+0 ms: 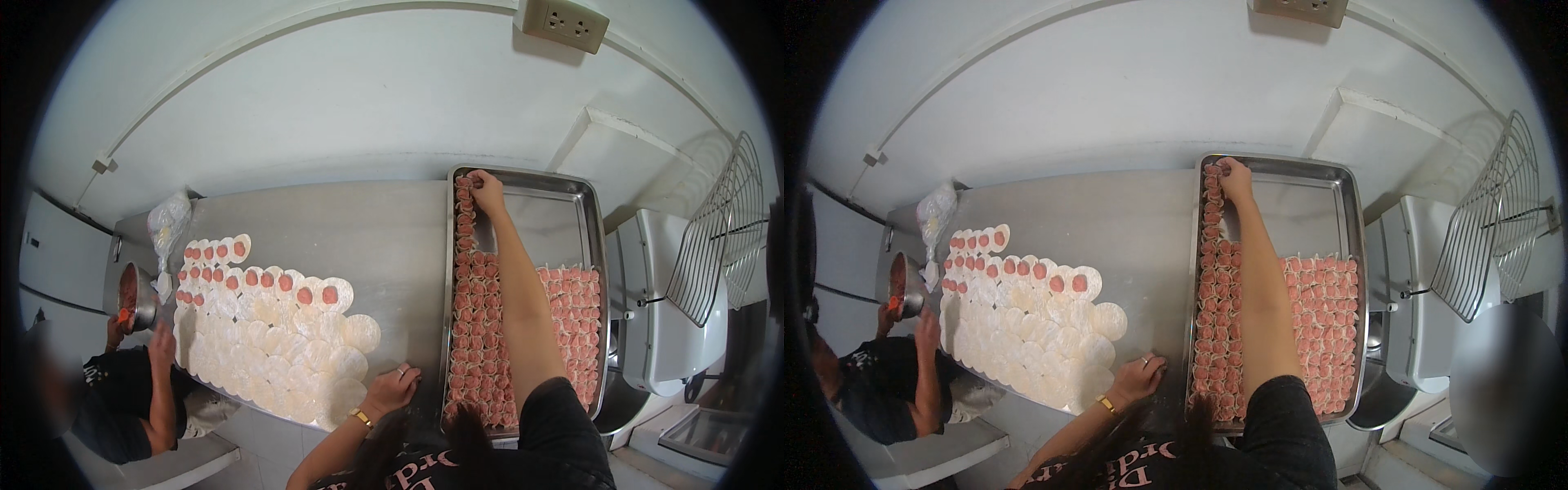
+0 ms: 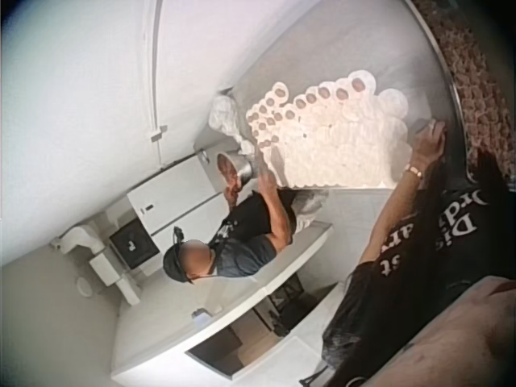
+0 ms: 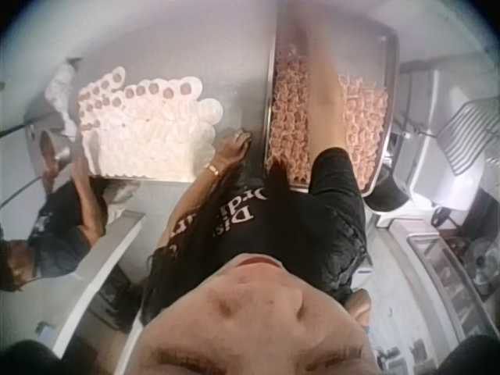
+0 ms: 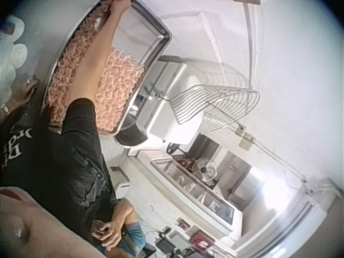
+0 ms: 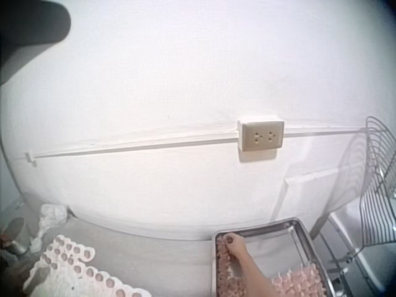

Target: The person places small portions of pink filling onto round wrappers laid out on a stainless steel table, folds each wrapper to enclose the filling, and places the finished dumplings onto a metal tray. A coworker also assembles dumplings nearby.

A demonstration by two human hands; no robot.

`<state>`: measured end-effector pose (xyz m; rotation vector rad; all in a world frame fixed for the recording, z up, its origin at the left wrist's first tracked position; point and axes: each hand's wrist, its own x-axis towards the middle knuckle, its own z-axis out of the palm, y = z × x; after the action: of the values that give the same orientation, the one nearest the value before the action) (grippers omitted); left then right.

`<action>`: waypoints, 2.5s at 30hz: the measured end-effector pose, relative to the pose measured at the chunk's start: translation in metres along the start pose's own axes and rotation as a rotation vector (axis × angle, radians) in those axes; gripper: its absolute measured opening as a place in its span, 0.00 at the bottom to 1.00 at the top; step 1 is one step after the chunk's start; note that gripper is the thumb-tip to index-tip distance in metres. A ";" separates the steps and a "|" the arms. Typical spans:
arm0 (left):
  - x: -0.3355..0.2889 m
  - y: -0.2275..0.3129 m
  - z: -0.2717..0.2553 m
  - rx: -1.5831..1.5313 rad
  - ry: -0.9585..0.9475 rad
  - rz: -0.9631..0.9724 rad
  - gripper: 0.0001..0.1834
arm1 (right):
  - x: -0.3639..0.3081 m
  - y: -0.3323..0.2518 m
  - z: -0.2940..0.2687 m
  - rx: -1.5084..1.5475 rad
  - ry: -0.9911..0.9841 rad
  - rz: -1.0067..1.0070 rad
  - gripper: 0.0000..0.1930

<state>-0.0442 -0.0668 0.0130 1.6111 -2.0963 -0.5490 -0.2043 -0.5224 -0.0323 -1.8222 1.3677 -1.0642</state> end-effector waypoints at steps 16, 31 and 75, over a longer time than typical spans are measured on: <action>-0.005 -0.002 0.007 0.039 0.037 -0.005 0.09 | -0.023 0.012 -0.034 0.183 -0.130 0.502 0.04; -0.006 -0.002 0.004 -0.016 0.069 -0.010 0.09 | -0.029 0.020 -0.010 0.127 -0.151 0.444 0.08; -0.007 -0.005 0.007 -0.018 0.078 0.010 0.07 | -0.089 -0.080 -0.016 0.327 -0.253 0.709 0.36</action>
<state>-0.0423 -0.0613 0.0036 1.5853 -2.0360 -0.4925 -0.1939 -0.4150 0.0222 -1.0556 1.4176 -0.6053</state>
